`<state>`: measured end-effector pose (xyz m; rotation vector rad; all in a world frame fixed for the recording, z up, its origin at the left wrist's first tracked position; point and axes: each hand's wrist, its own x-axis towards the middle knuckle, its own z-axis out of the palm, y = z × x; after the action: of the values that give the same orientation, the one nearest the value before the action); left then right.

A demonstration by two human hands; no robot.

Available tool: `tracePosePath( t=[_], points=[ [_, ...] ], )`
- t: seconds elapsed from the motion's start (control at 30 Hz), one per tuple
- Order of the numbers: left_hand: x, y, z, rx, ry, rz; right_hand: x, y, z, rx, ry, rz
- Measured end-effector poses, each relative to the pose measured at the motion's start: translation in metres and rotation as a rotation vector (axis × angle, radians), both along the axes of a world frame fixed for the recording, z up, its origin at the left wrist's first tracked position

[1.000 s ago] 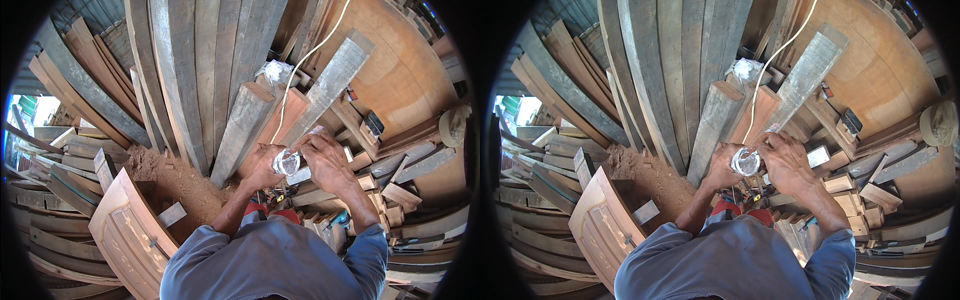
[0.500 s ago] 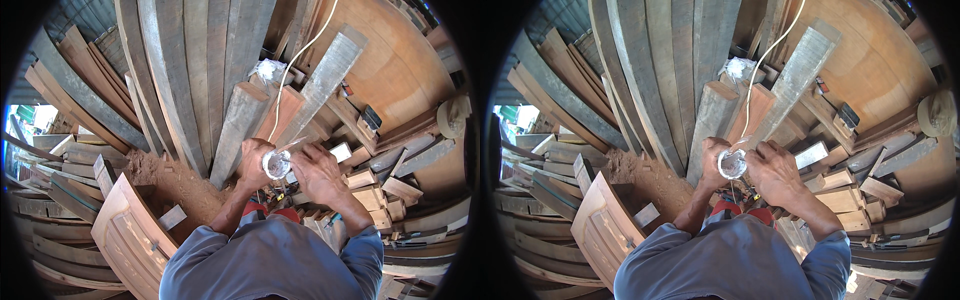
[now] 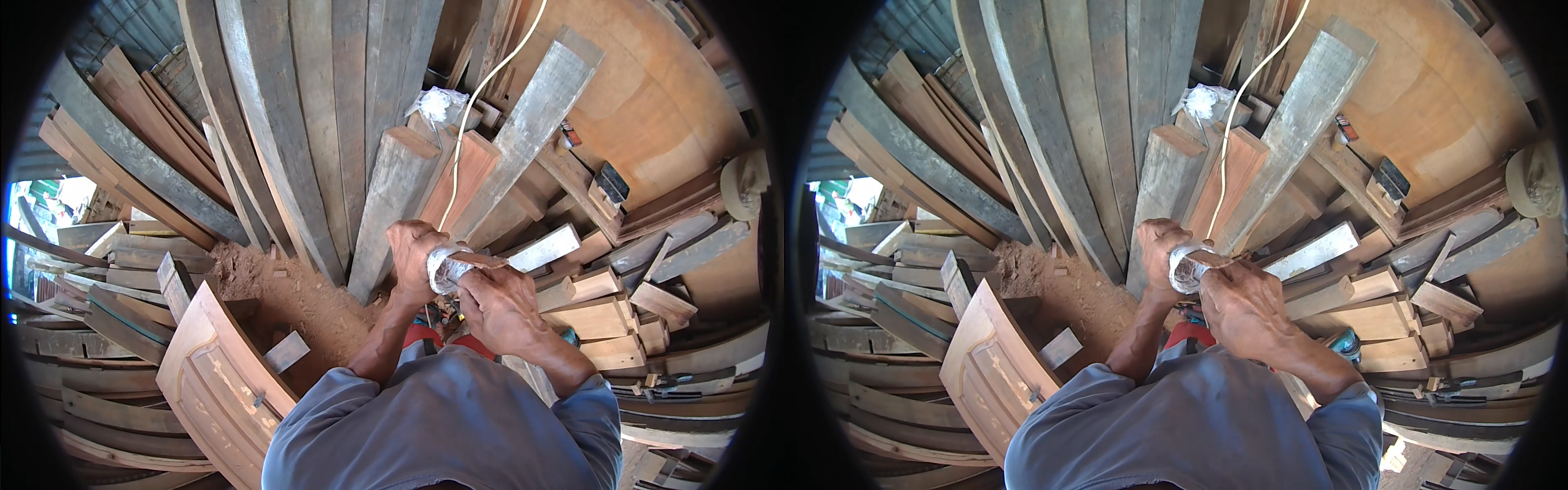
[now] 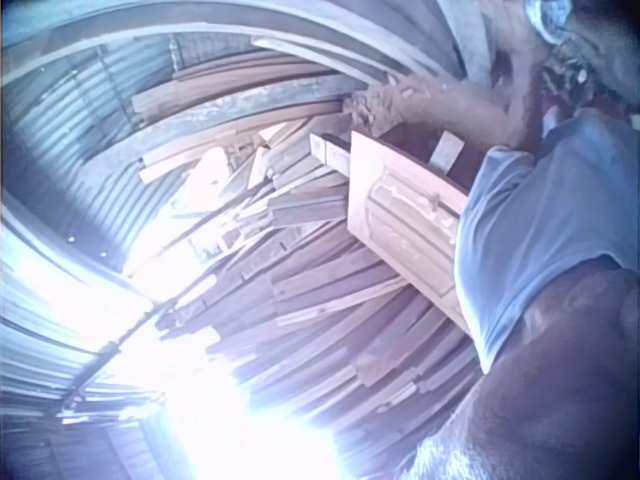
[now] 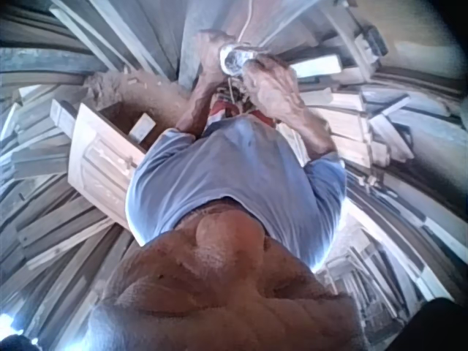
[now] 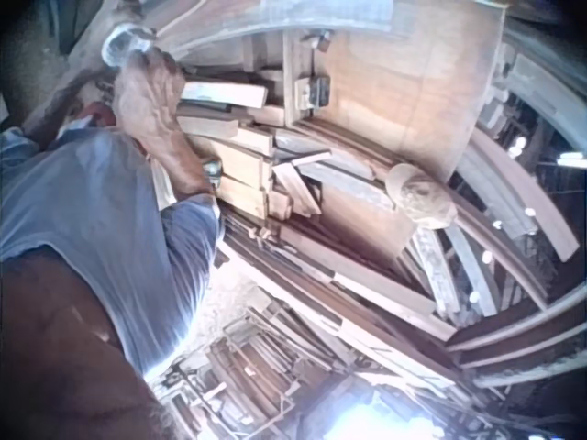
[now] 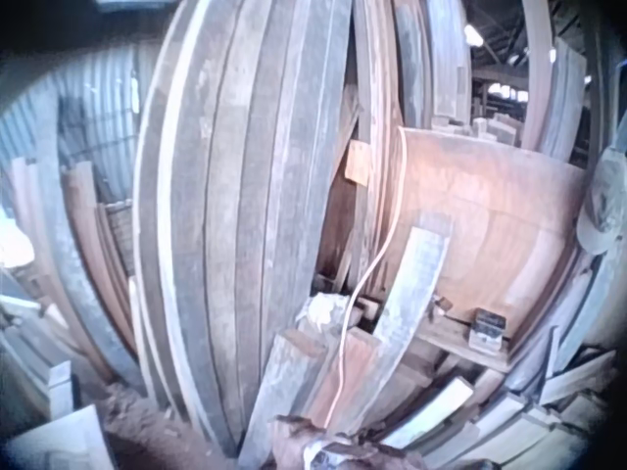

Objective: The person assembles a wooden door by hammering nails into its frame and panels. They use a hammer and a small block of wood as a buffer to drive the nails in. The person also handles a container of nails and a small jar of white substance.

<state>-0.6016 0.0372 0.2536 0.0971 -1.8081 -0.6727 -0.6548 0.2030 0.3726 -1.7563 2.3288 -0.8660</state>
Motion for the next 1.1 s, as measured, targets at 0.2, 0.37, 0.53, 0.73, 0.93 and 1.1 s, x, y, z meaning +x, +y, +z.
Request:
tracePosePath(
  t=[0.2, 0.37, 0.53, 0.73, 0.93, 1.1],
  points=[
    [-0.004, 0.002, -0.008, 0.032, 0.008, -0.005, 0.010, -0.002, -0.010, -0.033, -0.215, -0.123],
    [-0.006, 0.005, -0.009, 0.040, -0.058, 0.000, 0.020, -0.004, -0.021, -0.101, -0.270, -0.182],
    [-0.015, 0.005, -0.021, 0.130, 0.002, -0.017, 0.022, -0.010, -0.030, -0.247, -0.296, -0.158],
    [-0.022, -0.001, -0.022, 0.153, 0.021, -0.112, 0.008, -0.003, -0.022, -0.170, -0.585, -0.227],
    [0.017, -0.024, -0.020, 0.126, -0.314, -0.051, 0.023, -0.034, -0.015, -0.190, -0.308, -0.171],
    [0.032, -0.025, -0.014, 0.240, -0.386, 0.017, 0.013, -0.040, -0.052, -0.161, -0.218, -0.156]
  ],
)
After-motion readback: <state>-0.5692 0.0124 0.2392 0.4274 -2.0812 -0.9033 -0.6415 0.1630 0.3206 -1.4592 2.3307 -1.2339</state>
